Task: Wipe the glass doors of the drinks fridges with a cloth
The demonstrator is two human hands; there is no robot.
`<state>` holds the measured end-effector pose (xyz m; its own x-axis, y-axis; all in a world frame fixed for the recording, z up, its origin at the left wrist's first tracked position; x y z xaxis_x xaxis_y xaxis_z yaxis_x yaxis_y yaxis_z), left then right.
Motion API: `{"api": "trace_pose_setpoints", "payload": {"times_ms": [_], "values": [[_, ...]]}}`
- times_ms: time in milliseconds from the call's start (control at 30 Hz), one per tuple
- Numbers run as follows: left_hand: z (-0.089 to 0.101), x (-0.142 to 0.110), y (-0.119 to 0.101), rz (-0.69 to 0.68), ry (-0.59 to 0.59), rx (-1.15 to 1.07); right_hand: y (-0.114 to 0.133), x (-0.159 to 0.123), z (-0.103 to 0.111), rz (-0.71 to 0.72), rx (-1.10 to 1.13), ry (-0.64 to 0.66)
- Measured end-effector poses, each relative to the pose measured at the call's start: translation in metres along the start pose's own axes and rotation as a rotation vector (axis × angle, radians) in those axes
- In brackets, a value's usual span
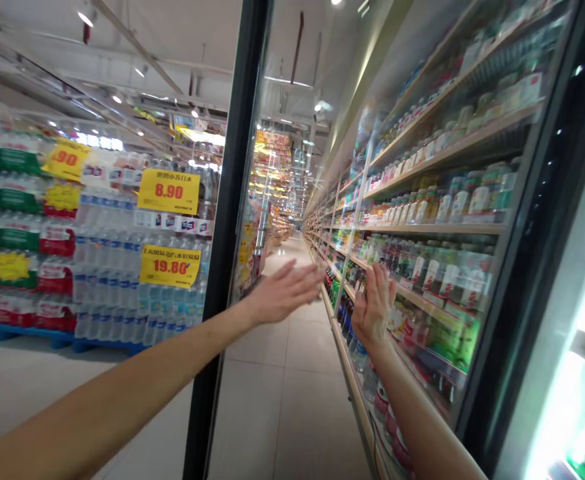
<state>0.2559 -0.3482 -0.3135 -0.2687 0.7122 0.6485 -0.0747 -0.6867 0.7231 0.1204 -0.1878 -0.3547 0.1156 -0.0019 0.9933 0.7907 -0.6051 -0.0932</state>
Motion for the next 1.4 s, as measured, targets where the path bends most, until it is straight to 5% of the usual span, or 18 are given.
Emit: {"api": "trace_pose_setpoints", "payload": {"times_ms": [100,167,333,367,500,533,667,700,800,867,1033,1100,1200,1233,1367,1400], "values": [[0.013,-0.013,0.029,0.385,-0.169,0.094,-0.001,-0.003,0.001,-0.014,-0.016,0.016],[0.013,-0.020,0.029,0.475,-0.197,0.119,-0.001,-0.004,0.001,-0.021,-0.020,0.020],[-0.010,-0.018,-0.022,-0.121,0.138,0.005,0.003,-0.003,0.001,-0.013,-0.016,0.019],[-0.011,-0.013,-0.020,-0.098,0.146,0.011,0.003,-0.003,0.001,-0.010,-0.012,0.013],[-0.003,0.008,0.014,0.378,-0.061,0.102,0.004,-0.003,0.002,-0.012,-0.009,-0.005],[-0.003,0.012,0.014,0.355,-0.081,0.099,0.004,-0.003,0.003,-0.015,-0.013,-0.001],[-0.014,0.017,-0.008,-0.129,0.070,0.021,0.002,-0.003,0.005,-0.017,-0.030,0.016],[-0.014,0.019,-0.006,-0.105,0.081,0.030,0.000,-0.002,0.006,-0.020,-0.031,0.012],[-0.007,0.023,0.019,0.311,-0.037,0.111,-0.007,-0.001,0.010,-0.036,-0.031,-0.011],[-0.007,0.023,0.021,0.404,-0.069,0.111,-0.012,-0.001,0.011,-0.046,-0.036,-0.015],[-0.027,0.022,-0.021,-0.208,0.218,-0.083,-0.018,-0.004,0.011,-0.044,-0.049,-0.001],[-0.027,0.029,-0.013,-0.106,0.194,-0.066,-0.019,-0.006,0.011,-0.044,-0.053,-0.005],[-0.024,0.041,0.006,0.295,0.060,0.026,-0.021,-0.007,0.011,-0.056,-0.069,-0.009],[-0.025,0.043,0.004,0.303,0.049,0.030,-0.022,-0.008,0.011,-0.059,-0.071,-0.011],[-0.036,0.049,-0.030,-0.155,0.152,-0.063,-0.028,-0.007,0.014,-0.064,-0.072,-0.016],[-0.036,0.051,-0.030,-0.174,0.153,-0.058,-0.030,-0.007,0.014,-0.071,-0.072,-0.018]]}}
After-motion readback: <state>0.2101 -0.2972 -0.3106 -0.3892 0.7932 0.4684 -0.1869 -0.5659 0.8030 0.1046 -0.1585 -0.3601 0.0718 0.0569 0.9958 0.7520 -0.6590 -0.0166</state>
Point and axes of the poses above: each hand's wrist, its own x-axis towards the middle knuckle, its own z-axis out of the back of the hand, y = z × x, the point moved 4 cm from there along x, towards the middle knuckle, and after that the axes turned 7 degrees about -x, right-handed, at the moved point
